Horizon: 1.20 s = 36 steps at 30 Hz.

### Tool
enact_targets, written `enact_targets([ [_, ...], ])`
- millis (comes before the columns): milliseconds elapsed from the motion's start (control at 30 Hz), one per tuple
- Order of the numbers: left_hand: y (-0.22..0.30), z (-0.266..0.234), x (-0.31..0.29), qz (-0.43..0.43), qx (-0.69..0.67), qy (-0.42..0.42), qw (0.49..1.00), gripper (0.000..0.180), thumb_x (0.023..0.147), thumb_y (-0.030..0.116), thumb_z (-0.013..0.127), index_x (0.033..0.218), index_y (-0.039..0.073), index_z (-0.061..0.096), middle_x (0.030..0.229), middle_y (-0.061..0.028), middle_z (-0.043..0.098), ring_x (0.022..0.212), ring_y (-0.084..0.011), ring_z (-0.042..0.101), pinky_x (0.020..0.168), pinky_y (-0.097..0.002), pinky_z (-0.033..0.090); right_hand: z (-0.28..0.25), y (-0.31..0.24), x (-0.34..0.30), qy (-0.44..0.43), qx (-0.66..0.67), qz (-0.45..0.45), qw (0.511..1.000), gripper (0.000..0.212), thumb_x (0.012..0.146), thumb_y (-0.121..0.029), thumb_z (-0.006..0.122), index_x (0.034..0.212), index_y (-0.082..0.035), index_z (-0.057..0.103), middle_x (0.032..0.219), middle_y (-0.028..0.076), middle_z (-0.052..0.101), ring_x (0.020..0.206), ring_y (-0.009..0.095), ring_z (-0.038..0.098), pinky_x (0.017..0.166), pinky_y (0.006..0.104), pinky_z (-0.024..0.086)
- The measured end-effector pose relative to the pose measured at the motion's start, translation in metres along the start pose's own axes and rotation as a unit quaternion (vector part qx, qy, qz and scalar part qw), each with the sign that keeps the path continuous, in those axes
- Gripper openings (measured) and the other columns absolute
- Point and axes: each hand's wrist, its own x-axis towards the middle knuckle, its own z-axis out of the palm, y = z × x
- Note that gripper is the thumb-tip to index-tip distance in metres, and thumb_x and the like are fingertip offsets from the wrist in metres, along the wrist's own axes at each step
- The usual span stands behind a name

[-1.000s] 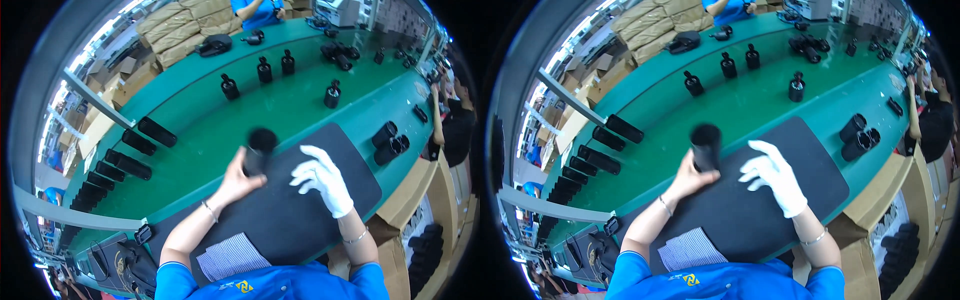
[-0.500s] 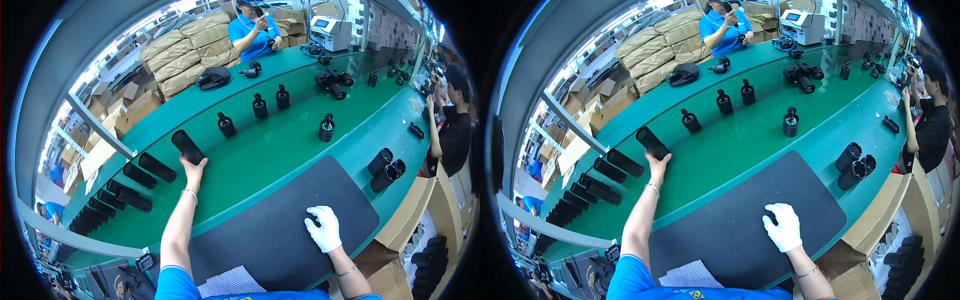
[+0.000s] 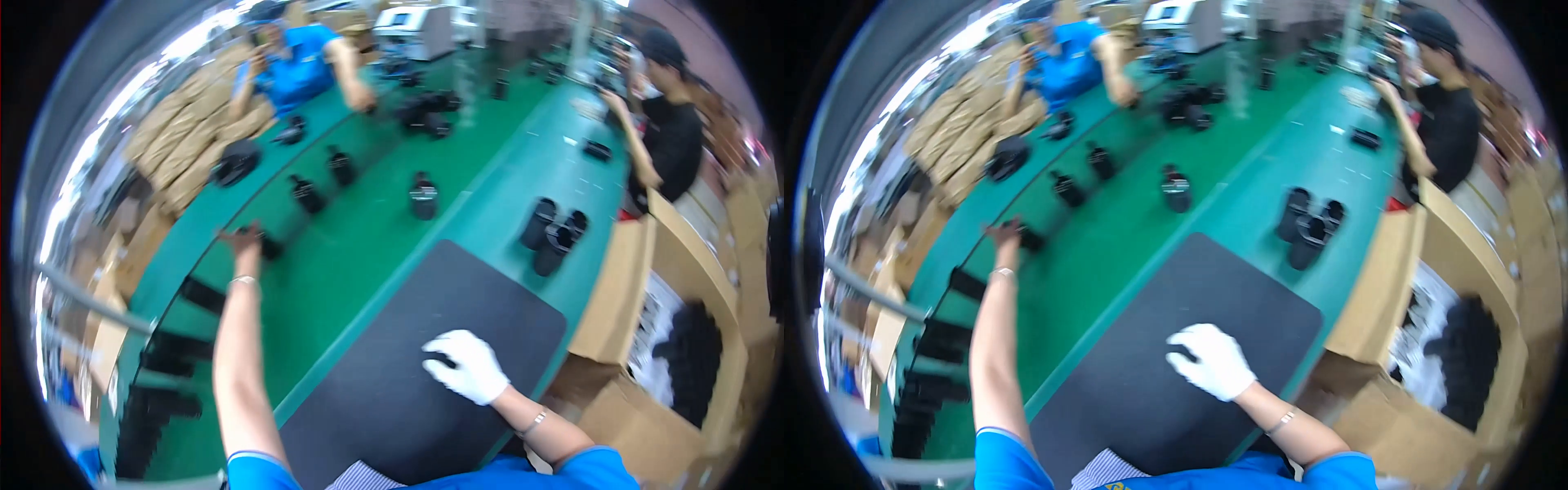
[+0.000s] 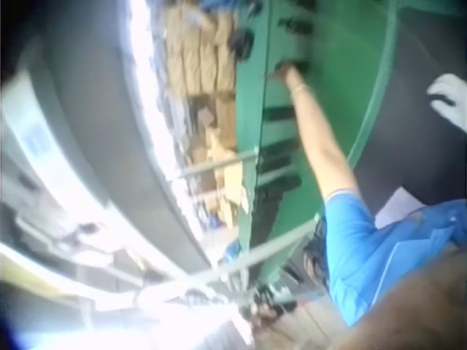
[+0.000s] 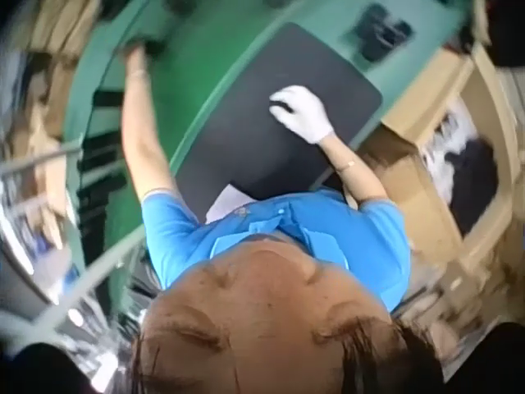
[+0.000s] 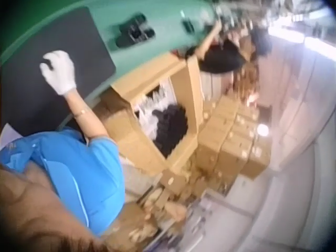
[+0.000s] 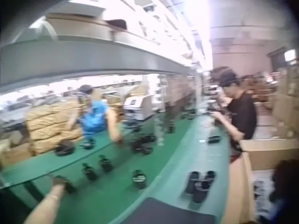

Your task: Assembling and inspecting black cylindrical containers on a factory production line.

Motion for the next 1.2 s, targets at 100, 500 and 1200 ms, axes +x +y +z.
enact_targets([
  [100,-0.028,-0.007,-0.025,0.148,-0.021,-0.084,0.985,0.068,0.081,0.027,0.067,0.131,-0.003,0.033,0.121,-0.0226,0.050,0.104,-0.0313,0.054,0.095,-0.0394,0.040,-0.006,0.006,-0.004,0.023,-0.027,0.013,0.999,0.026,0.082,-0.026,0.061,0.100,-0.008,0.066,0.098,0.008,0.064,0.092,0.026,0.060,0.080,0.0336,0.049],
  [500,-0.054,0.060,-0.295,0.248,0.079,-0.217,0.941,0.034,0.089,0.013,0.051,0.122,0.003,0.051,0.109,-0.0104,0.062,0.104,-0.0216,0.056,0.095,-0.0329,0.040,-0.124,0.047,0.018,0.293,-0.232,0.282,0.884,0.054,0.078,-0.019,0.064,0.129,-0.008,0.050,0.089,0.008,0.058,0.065,0.023,0.056,0.064,0.0324,0.048],
  [1200,-0.127,0.072,-0.347,0.167,0.185,-0.083,0.965,0.094,0.065,0.017,0.085,0.141,0.010,0.030,0.125,-0.0153,0.052,0.113,-0.0270,0.054,0.101,-0.0398,0.040,-0.022,-0.012,-0.020,0.034,-0.072,0.170,0.982,0.074,0.067,-0.027,0.078,0.130,-0.005,0.047,0.120,0.018,0.057,0.102,0.032,0.062,0.088,0.0380,0.048],
])
